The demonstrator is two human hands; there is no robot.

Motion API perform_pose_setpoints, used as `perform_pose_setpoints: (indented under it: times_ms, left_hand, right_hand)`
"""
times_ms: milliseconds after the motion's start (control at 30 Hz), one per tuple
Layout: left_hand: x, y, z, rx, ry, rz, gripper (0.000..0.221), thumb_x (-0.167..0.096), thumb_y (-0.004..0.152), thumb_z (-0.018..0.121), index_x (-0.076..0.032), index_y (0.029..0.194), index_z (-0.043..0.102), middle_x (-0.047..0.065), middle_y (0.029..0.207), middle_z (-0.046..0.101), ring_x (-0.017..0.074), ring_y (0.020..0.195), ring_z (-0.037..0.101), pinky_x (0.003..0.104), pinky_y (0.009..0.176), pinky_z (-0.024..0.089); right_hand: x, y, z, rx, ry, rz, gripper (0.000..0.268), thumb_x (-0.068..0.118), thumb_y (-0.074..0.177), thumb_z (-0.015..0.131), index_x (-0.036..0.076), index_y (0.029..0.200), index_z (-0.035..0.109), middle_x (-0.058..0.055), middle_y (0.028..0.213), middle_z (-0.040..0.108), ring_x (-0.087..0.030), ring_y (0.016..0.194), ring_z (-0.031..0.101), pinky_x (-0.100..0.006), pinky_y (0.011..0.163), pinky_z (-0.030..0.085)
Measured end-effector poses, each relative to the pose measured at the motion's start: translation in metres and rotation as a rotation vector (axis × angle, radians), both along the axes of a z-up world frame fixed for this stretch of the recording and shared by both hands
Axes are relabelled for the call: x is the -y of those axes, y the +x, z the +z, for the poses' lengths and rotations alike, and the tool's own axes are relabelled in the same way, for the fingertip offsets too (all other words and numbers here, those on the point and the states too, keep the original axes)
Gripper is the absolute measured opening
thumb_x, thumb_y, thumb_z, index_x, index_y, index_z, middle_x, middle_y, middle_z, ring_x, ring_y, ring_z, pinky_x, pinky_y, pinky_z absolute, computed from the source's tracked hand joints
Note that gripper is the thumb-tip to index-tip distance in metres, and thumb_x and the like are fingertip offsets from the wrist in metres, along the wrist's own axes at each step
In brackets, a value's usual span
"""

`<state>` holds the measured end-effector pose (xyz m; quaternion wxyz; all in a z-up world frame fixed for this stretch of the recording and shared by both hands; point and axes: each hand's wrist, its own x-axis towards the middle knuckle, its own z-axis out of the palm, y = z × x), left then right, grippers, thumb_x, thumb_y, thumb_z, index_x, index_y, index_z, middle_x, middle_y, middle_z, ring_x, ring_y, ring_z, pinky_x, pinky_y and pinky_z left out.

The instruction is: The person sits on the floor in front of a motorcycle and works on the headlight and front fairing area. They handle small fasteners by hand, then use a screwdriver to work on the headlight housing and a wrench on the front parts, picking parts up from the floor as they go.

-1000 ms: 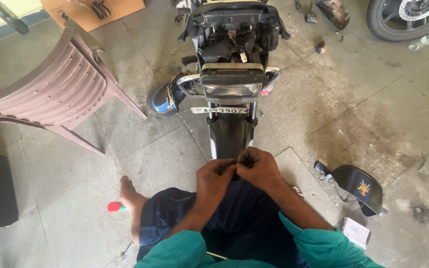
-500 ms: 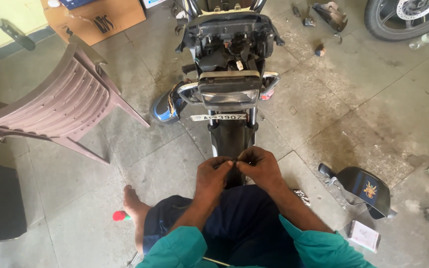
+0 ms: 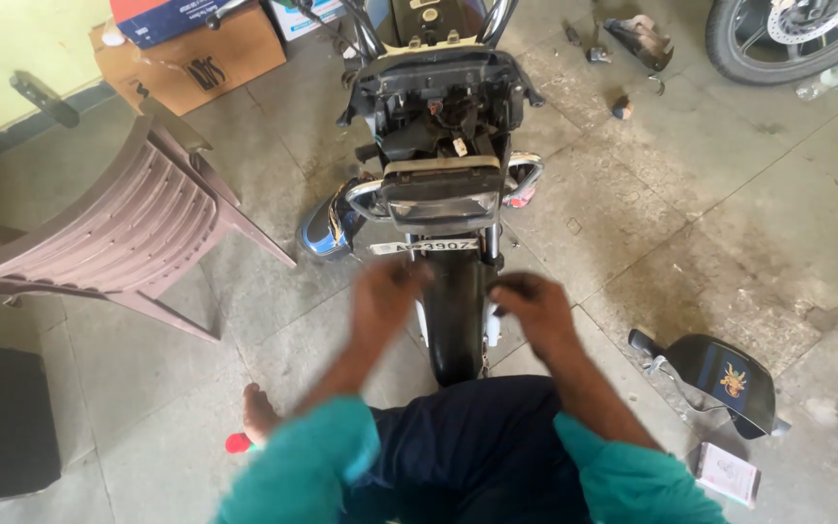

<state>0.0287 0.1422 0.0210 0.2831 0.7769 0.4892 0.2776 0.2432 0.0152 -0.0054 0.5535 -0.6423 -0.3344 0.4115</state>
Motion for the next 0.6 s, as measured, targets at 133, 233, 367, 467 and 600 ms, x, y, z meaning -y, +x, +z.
perform_pose_setpoints:
  times_ms: [133, 233, 367, 467, 600]
  left_hand:
    - [-0.11, 0.005, 0.051, -0.038, 0.454, 0.005, 0.036, -0.036, 0.092, 0.077, -0.005, 0.111, 0.072, 0.014, 0.089, 0.075, 0.0291, 0.071, 0.073, 0.043, 0.064, 0.058]
    - [-0.166, 0.023, 0.079, -0.144, 0.818, 0.001, 0.045, -0.035, 0.087, 0.081, -0.005, 0.118, 0.07, 0.016, 0.099, 0.073, 0.0337, 0.085, 0.071, 0.044, 0.069, 0.059]
    - [-0.209, 0.049, 0.079, -0.516, 0.892, -0.02, 0.063, -0.04, 0.081, 0.082, 0.001, 0.126, 0.063, 0.012, 0.096, 0.07, 0.0294, 0.084, 0.07, 0.039, 0.066, 0.059]
    - [-0.227, 0.058, 0.069, -0.628, 1.101, -0.005, 0.07, -0.038, 0.085, 0.081, 0.004, 0.137, 0.058, 0.009, 0.093, 0.067, 0.0238, 0.08, 0.069, 0.034, 0.062, 0.058]
    - [-0.2, 0.062, 0.095, -0.651, 1.081, -0.08, 0.081, -0.045, 0.077, 0.079, 0.009, 0.133, 0.058, 0.011, 0.086, 0.066, 0.0247, 0.075, 0.068, 0.034, 0.058, 0.058]
  right_hand:
    - [-0.044, 0.041, 0.029, -0.133, 0.164, -0.063, 0.032, 0.011, 0.09, 0.068, -0.011, 0.114, 0.069, -0.019, 0.101, 0.076, -0.023, 0.086, 0.074, -0.036, 0.072, 0.062]
    - [-0.091, 0.069, 0.052, -0.378, 0.298, -0.104, 0.033, 0.009, 0.091, 0.063, -0.012, 0.117, 0.063, -0.02, 0.109, 0.075, -0.025, 0.085, 0.072, -0.039, 0.071, 0.06]
    - [-0.163, 0.093, 0.056, -0.718, 0.425, -0.148, 0.024, 0.012, 0.094, 0.067, -0.006, 0.111, 0.066, -0.019, 0.1, 0.073, -0.026, 0.083, 0.07, -0.037, 0.073, 0.058]
    - [-0.197, 0.095, 0.052, -0.81, 0.422, -0.161, 0.017, 0.013, 0.094, 0.068, -0.001, 0.103, 0.066, -0.014, 0.092, 0.071, -0.027, 0.081, 0.071, -0.037, 0.071, 0.059]
    - [-0.208, 0.086, 0.051, -0.919, 0.458, -0.247, 0.011, 0.015, 0.094, 0.07, 0.006, 0.097, 0.063, -0.007, 0.087, 0.07, -0.022, 0.082, 0.072, -0.036, 0.071, 0.061]
